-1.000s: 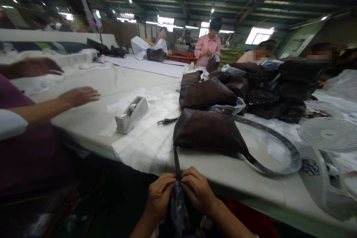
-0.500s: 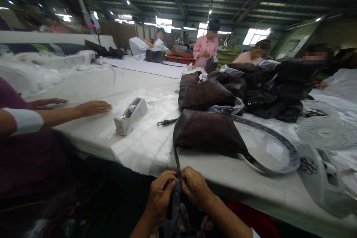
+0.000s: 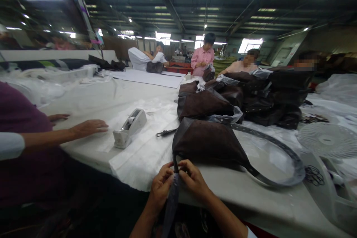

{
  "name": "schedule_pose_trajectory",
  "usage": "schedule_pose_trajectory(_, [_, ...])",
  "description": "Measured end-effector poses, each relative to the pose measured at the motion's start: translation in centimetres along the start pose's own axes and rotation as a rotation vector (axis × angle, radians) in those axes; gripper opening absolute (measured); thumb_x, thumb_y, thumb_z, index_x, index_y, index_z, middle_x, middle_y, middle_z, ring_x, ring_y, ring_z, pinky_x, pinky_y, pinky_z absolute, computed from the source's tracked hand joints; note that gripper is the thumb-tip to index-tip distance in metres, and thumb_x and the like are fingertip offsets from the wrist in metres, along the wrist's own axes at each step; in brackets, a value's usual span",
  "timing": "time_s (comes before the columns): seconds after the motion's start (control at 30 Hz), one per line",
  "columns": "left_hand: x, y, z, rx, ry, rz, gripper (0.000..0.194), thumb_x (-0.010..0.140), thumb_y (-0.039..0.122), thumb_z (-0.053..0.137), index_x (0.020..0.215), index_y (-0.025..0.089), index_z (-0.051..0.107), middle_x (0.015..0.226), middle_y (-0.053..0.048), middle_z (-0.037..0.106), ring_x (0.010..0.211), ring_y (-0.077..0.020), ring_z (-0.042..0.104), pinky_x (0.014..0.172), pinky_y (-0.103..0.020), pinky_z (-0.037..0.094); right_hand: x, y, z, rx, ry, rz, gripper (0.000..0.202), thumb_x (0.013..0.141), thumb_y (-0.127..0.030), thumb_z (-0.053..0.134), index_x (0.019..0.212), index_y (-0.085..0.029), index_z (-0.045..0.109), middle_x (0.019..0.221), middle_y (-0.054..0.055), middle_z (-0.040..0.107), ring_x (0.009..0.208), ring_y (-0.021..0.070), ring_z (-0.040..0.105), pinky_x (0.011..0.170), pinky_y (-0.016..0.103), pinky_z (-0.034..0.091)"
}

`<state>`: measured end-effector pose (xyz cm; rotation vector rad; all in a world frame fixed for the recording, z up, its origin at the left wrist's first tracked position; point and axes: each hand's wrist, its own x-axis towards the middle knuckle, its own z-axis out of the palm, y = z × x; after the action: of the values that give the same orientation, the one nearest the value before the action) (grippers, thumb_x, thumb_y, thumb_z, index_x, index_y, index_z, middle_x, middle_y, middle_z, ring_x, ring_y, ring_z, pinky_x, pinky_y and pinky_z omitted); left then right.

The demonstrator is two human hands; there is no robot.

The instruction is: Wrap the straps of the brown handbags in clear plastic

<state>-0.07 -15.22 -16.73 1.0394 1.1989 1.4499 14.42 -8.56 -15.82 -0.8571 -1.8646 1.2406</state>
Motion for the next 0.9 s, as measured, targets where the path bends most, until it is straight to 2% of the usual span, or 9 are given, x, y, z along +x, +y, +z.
schedule_pose_trajectory(0.1, [0.2,-0.5,-0.3,-0.029,-0.009,-0.023,0.021,0.075,0.036,0.060,0.073,0.015,0.057,0.124,-0.010,0.054,0.081,-0.0158,0.060,0.074,-0.027,0.048,2.5,0.7,0.1,0.201,0.071,0.347,0.025,0.079,-0.039,0.055,0.078,-0.015,0.059,0.060,-0.001,0.053,0.050,0.0099,0.046,0.045,0.022,0.033])
schedule_pose_trajectory(0.17, [0.4,-0.6,-0.5,0.017,0.009,-0.025,0.022,0.075,0.036,0.060,0.073,0.014,0.058,0.125,-0.012,0.053,0.085,-0.0176,0.060,0.075,-0.028,0.048,3.9,1.1,0.6,0.312,0.060,0.487,0.033,0.073,-0.046,0.058,0.065,-0.014,0.055,0.048,-0.004,0.046,0.040,0.0078,0.037,0.038,0.022,0.025])
schedule_pose_trajectory(0.33, [2.1,1.1,-1.2,0.252,0.160,0.044,0.021,0.076,0.034,0.057,0.075,0.014,0.063,0.122,-0.014,0.052,0.096,-0.0224,0.059,0.081,-0.032,0.048,4.4,0.7,2.0,0.509,0.013,0.518,0.042,0.054,-0.049,0.072,0.069,-0.015,0.052,0.049,-0.008,0.040,0.040,0.0047,0.030,0.036,0.021,0.018])
schedule_pose_trajectory(0.43, [3.9,2.6,-1.1,0.401,0.251,0.150,0.017,0.072,0.030,0.057,0.070,0.015,0.064,0.106,-0.011,0.059,0.098,-0.0233,0.058,0.084,-0.034,0.046,3.8,0.3,2.0,0.551,-0.019,0.534,0.039,0.052,-0.043,0.074,0.071,-0.016,0.053,0.051,-0.008,0.040,0.041,0.0046,0.028,0.036,0.020,0.017])
schedule_pose_trajectory(0.53, [5.3,3.2,-0.7,0.390,0.251,0.076,0.019,0.070,0.032,0.058,0.076,0.015,0.063,0.079,-0.005,0.062,0.072,-0.0176,0.060,0.065,-0.028,0.048,3.7,0.0,1.1,0.340,-0.024,0.503,0.025,0.064,-0.038,0.066,0.063,-0.016,0.054,0.048,-0.006,0.043,0.041,0.0075,0.035,0.039,0.022,0.025])
schedule_pose_trajectory(0.63, [5.8,3.0,-0.5,0.299,0.176,-0.060,0.025,0.072,0.039,0.058,0.080,0.015,0.059,0.059,0.003,0.055,0.050,-0.0113,0.050,0.047,-0.021,0.040,3.5,-0.6,-0.2,0.078,0.034,0.286,0.012,0.070,-0.027,0.061,0.067,-0.016,0.062,0.062,0.001,0.060,0.060,0.0140,0.055,0.057,0.026,0.040])
schedule_pose_trajectory(0.73, [5.8,2.7,-0.6,0.285,0.171,-0.039,0.027,0.069,0.043,0.061,0.074,0.016,0.058,0.060,0.003,0.056,0.054,-0.0117,0.052,0.050,-0.021,0.041,3.1,-1.3,-0.9,-0.337,0.053,0.036,0.018,0.072,-0.020,0.061,0.089,-0.020,0.067,0.087,0.005,0.069,0.083,0.0202,0.062,0.074,0.028,0.042])
schedule_pose_trajectory(0.8, [5.8,2.5,-0.9,0.292,0.192,-0.056,0.033,0.067,0.047,0.063,0.077,0.017,0.058,0.060,0.003,0.058,0.055,-0.0132,0.054,0.050,-0.021,0.043,3.0,-1.3,-0.7,-0.539,0.021,0.039,0.015,0.073,-0.021,0.061,0.087,-0.021,0.068,0.085,0.007,0.071,0.080,0.0220,0.065,0.070,0.028,0.043])
schedule_pose_trajectory(0.9, [5.9,2.0,-1.3,0.252,0.139,-0.143,0.050,0.066,0.055,0.062,0.099,0.018,0.057,0.063,0.002,0.063,0.059,-0.0160,0.058,0.054,-0.024,0.048,3.5,-0.2,0.5,-0.628,0.031,0.091,0.010,0.077,-0.022,0.056,0.078,-0.019,0.066,0.076,0.007,0.071,0.071,0.0207,0.066,0.061,0.024,0.042])
